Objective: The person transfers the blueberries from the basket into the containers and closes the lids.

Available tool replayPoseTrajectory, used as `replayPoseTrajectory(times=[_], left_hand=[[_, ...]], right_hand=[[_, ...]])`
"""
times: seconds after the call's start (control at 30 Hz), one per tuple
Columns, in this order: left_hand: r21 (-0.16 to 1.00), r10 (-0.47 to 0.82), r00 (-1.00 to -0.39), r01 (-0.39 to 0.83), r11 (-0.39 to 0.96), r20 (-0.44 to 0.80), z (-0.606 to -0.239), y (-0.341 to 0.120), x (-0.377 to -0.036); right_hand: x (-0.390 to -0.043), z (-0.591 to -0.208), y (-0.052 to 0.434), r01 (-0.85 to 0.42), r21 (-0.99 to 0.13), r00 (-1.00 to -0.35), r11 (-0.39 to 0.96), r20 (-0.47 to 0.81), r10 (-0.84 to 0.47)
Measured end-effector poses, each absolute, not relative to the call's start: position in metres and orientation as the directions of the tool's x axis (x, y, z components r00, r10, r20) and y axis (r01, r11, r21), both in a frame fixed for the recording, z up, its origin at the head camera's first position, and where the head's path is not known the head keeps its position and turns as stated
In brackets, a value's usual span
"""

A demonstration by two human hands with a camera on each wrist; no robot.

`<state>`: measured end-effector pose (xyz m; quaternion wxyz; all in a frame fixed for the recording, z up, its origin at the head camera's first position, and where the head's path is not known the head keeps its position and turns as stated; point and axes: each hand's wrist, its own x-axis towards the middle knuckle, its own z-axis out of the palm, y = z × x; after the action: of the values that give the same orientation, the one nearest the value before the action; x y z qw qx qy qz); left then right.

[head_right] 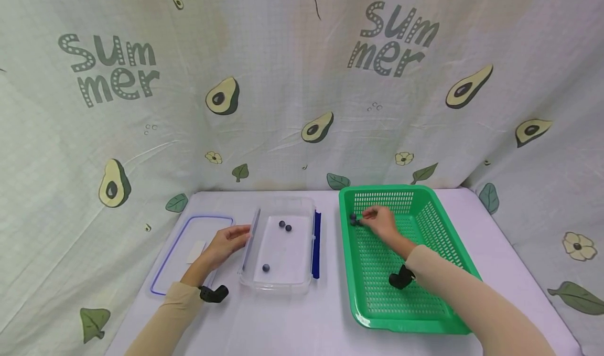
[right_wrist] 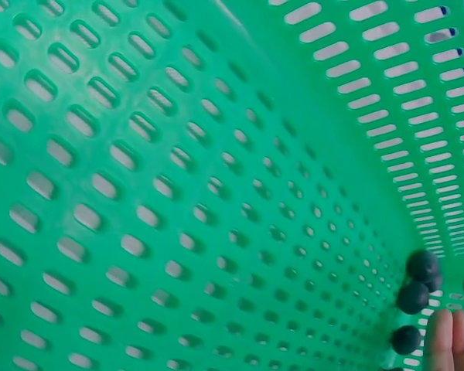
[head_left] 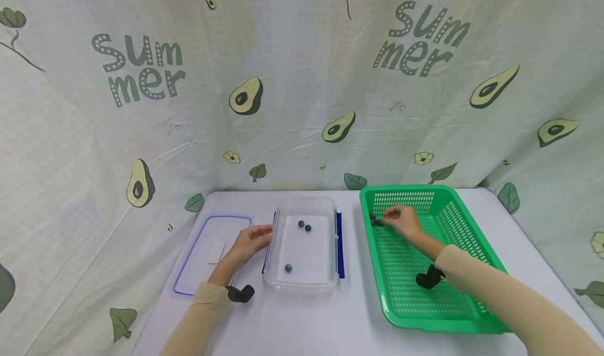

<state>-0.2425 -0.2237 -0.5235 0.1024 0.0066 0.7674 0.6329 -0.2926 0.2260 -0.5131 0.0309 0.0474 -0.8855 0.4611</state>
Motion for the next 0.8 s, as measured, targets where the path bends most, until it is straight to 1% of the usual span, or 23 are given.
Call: replayPoseTrajectory(times=[0.33, 0.6, 0.8], left_hand=[[0.975, 0.131, -0.980, -0.123, 0.187, -0.148, -0.522, -0.223, -0.242], [0.980, 0.147, -0.979, -0.116, 0.160, -0.140, -0.525, -0.223, -0.243], [0.979, 0.149, -0.978, -0.117, 0.168, -0.143, -0.525, -0.224, -0.243]], right_hand=[[-0.286, -0.523, 0.220, -0.099, -0.803, -0.993, 0.588, 0.116, -0.009], [-0.288, -0.531, 0.218, -0.132, -0.773, -0.983, 0.620, 0.181, 0.016], [-0.289, -0.536, 0.214, -0.117, -0.779, -0.983, 0.617, 0.179, 0.040]])
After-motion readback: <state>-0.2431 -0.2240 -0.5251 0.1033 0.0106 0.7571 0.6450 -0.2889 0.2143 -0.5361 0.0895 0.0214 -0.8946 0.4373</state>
